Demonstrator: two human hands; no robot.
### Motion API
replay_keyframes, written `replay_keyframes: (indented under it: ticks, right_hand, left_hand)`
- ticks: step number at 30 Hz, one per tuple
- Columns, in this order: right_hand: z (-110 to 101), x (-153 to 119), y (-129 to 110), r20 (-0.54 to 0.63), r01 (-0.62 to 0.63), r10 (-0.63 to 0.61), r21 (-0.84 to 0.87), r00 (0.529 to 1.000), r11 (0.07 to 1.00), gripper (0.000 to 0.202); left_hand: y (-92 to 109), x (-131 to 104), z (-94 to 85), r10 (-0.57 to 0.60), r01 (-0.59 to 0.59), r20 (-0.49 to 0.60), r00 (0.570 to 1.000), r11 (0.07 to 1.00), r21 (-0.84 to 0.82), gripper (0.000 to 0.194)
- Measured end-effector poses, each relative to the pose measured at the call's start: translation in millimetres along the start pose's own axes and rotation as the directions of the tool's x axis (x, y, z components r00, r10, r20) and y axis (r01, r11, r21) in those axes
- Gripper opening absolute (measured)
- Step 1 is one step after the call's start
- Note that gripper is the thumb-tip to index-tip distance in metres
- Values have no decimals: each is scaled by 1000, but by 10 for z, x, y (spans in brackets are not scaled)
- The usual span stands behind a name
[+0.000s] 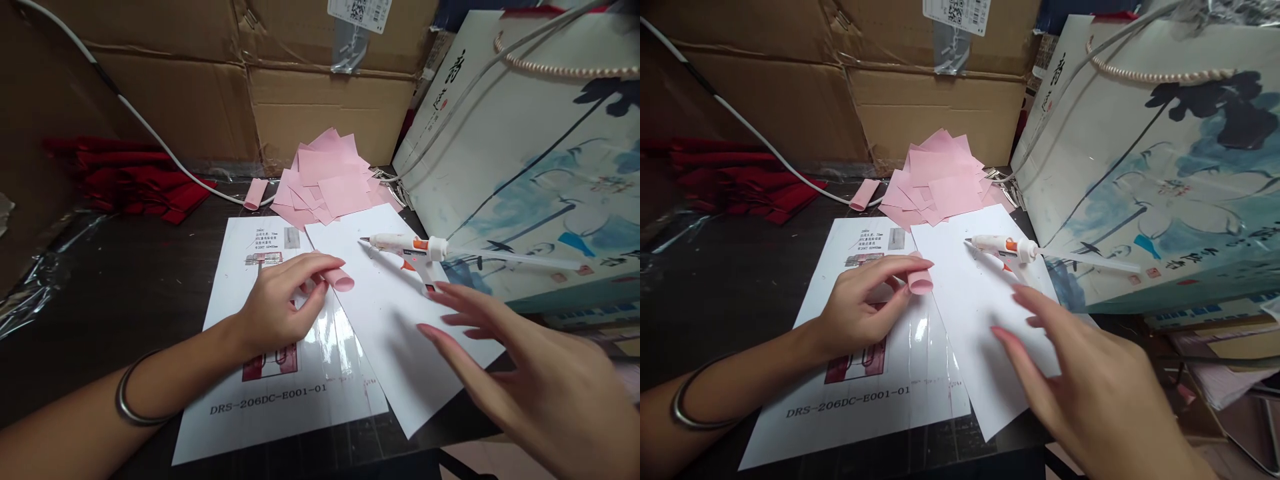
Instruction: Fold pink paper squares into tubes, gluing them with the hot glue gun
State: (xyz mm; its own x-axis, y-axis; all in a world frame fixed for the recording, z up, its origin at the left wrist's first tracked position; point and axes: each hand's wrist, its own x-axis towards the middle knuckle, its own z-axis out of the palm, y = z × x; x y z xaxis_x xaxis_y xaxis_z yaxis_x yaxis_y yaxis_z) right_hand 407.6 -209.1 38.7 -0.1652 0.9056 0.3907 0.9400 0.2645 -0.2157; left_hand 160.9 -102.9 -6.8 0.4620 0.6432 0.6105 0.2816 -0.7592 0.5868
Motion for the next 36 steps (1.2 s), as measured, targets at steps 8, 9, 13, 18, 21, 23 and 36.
replay_keyframes:
  ticks: [8, 9, 13, 18, 21, 23, 36]
  right_hand:
    - [341, 699, -183, -80, 343, -349, 482, 934, 806, 23]
    - [385, 725, -175, -105, 365, -363, 495, 926, 789, 22]
    - [497, 688, -156, -164, 405, -381, 554, 910, 728, 22]
    - [535, 629, -166, -236, 438, -371, 555, 898, 707, 23]
    - [535, 628, -168, -263, 443, -356, 538, 896, 717, 23]
    - [532, 627, -172, -267, 441, -351, 541, 898, 716, 22]
    - [526, 594, -205, -266, 453, -367, 556, 891, 697, 22]
  left_hand:
    - [18, -43, -13, 25, -24, 2, 1000, 992, -123, 37]
    - [18, -43, -15, 32, -32, -1, 999, 992, -125, 37]
    - [31, -36, -24, 66, -63, 14, 998, 986, -154, 38]
    - [57, -32, -22, 78, -70, 43, 996, 985, -159, 42]
    - [55, -41, -14, 88, -80, 50, 995, 986, -144, 43]
    - [46, -50, -9, 89, -82, 49, 995, 986, -144, 43]
    - [66, -48, -9, 117, -117, -1, 993, 985, -131, 34]
